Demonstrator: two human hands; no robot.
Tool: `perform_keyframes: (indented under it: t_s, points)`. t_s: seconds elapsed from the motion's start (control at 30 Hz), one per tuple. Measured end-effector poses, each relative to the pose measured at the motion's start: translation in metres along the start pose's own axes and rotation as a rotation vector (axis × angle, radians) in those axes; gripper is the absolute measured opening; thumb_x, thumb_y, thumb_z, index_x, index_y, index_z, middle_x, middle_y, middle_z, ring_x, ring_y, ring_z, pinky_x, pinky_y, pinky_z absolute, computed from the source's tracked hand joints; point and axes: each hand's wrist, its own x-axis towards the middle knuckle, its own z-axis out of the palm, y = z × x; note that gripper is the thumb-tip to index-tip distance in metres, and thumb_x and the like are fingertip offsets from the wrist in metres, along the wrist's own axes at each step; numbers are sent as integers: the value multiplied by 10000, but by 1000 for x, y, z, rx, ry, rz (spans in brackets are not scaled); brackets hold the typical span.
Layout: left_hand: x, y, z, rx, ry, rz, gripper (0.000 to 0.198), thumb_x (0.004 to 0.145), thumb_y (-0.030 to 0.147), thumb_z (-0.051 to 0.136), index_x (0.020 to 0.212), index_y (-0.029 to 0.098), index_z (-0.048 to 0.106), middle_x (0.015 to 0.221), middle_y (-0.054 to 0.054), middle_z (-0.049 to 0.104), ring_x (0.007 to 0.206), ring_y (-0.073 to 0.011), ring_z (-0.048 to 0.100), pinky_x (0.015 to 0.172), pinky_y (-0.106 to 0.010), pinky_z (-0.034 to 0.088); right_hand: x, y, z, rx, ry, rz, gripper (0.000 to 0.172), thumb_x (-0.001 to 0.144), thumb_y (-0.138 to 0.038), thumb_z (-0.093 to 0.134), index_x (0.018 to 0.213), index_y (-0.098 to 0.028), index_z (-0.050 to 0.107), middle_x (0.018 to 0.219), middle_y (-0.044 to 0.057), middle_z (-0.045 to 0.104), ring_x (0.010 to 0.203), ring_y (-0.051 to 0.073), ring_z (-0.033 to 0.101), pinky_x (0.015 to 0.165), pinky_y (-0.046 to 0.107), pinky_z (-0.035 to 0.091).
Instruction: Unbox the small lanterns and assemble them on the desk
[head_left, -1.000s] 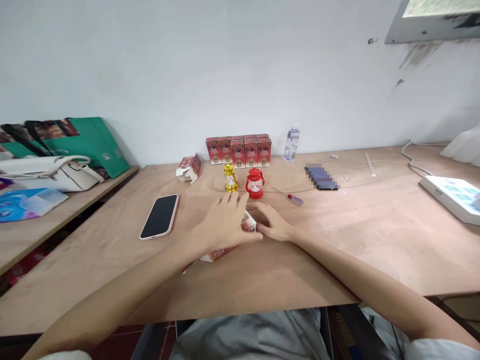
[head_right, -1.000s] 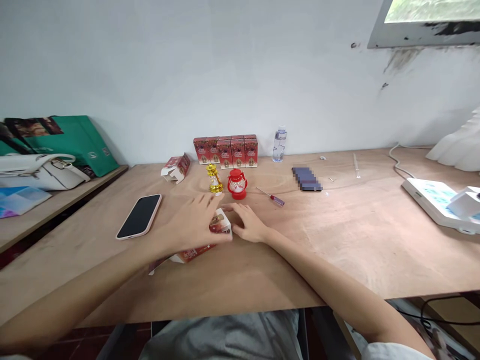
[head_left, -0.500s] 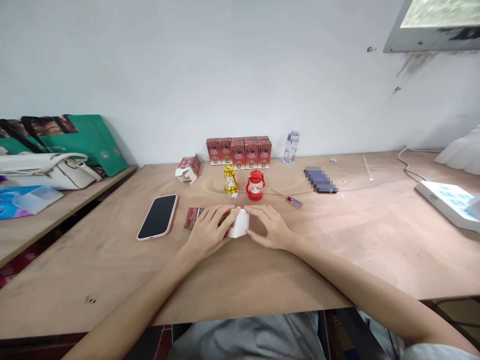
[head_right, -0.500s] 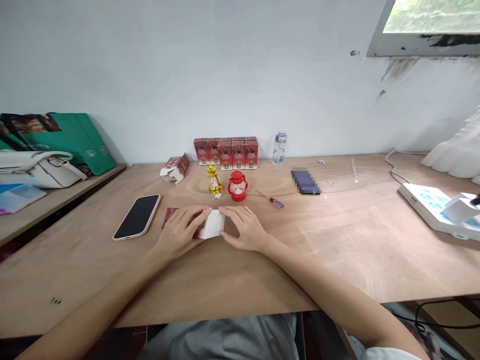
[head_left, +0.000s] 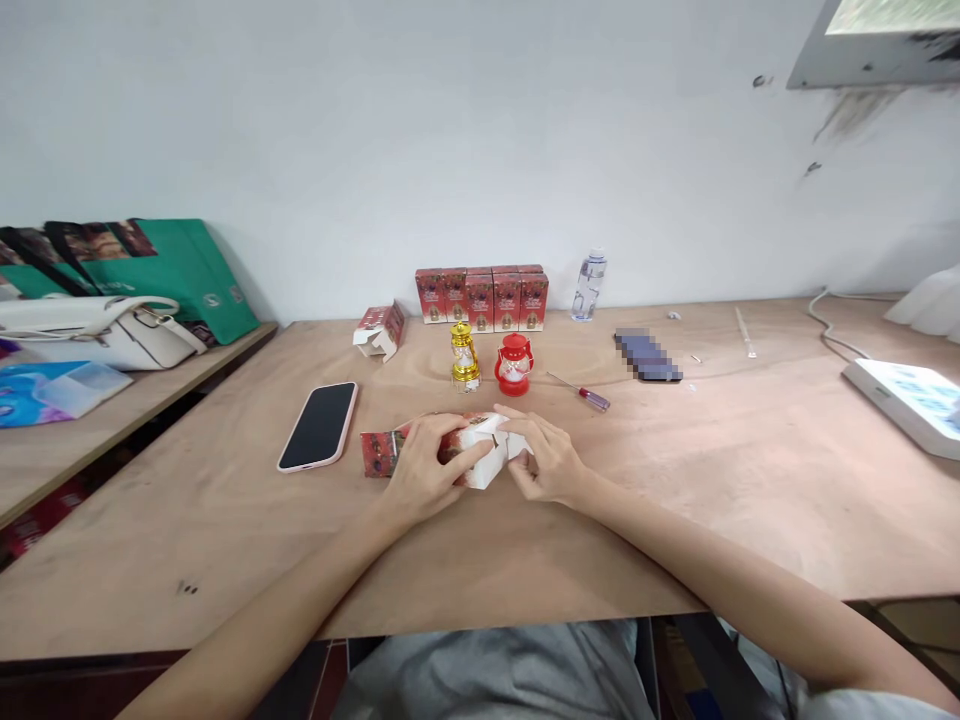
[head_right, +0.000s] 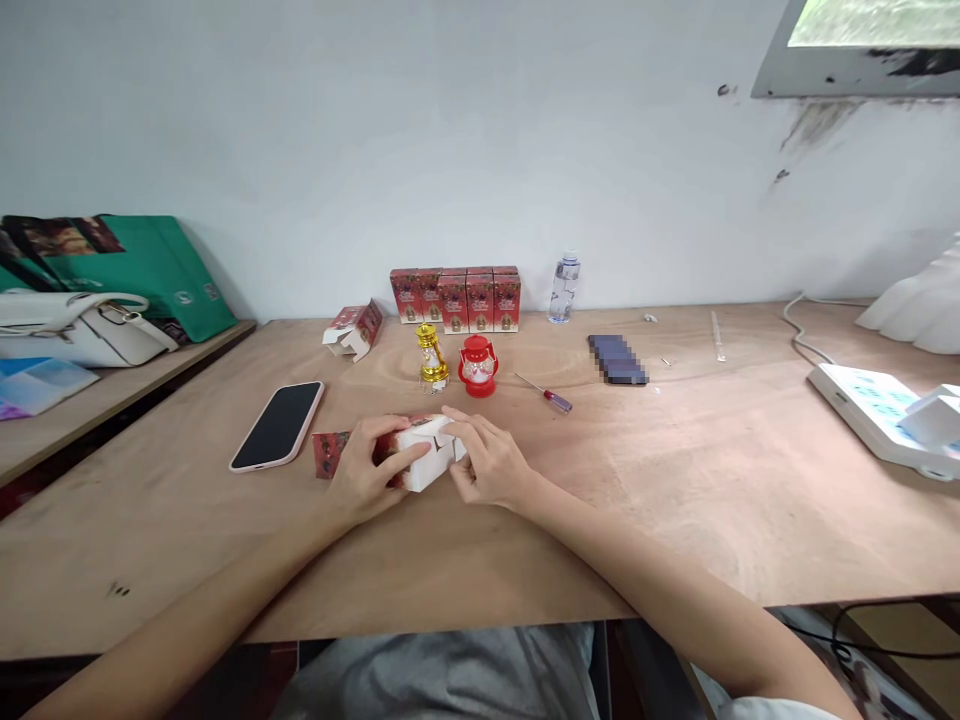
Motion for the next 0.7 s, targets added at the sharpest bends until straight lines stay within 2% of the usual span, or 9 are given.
perform_keyframes:
  t_s: [0.13,0.23,0.33,0.43,0.57,0.63,0.7]
  points:
    - [-2,-4,1,38,14,10,532,747,106,582,1225,318,482,1094,-83,528,1006,-211,544,824,-358,468,3,0,-4,-22,-25,31,417,692,-62,431,1069,-220,513,1199,113,599,1008,221,617,782,359,535]
    - [-2,-9,0,88,36,5,631,777,127,563,1350,289,355,1137,-110,557,1039,-222,562,840,-372,481,6,-1,-6,-91,-19,7,290,755,-113,480,1025,-199,541,1162,127,604,987,222,606,809,373,521]
    - [0,-13,-2,93,39,-1,691,829,192,540,1438,210,215,1187,-139,587,1117,-230,559,921,-396,467,8,0,-6,-98,-36,0,287,795,-229,553,1079,-194,536,1195,139,569,1045,231,574,845,388,504]
    - [1,-15,-4,97,-16,17,671,869,266,520,1450,157,203,1234,-156,589,1186,-239,535,1001,-413,420,6,2,-4,-72,-27,-7,303,786,-345,612,1037,-190,541,1177,147,535,1084,243,540,847,400,497]
    - [3,-15,-4,111,-64,39,645,895,304,489,1448,118,213,1268,-178,571,1231,-243,505,1024,-408,402,3,4,0,-151,88,-26,102,774,-258,625,754,-194,548,1047,107,516,977,213,539,763,351,494]
    - [4,-14,-4,121,-62,33,626,906,290,464,1453,130,205,1286,-172,559,1243,-238,495,1021,-401,406,3,3,0,-226,111,-89,123,763,-201,614,670,-193,533,1015,86,516,941,203,530,748,345,477]
    - [4,-14,-5,124,-64,34,619,909,279,453,1456,135,201,1298,-170,551,1250,-237,488,1023,-403,406,4,1,0,-294,124,-155,109,760,-188,612,669,-196,552,1042,77,518,963,207,521,783,362,465]
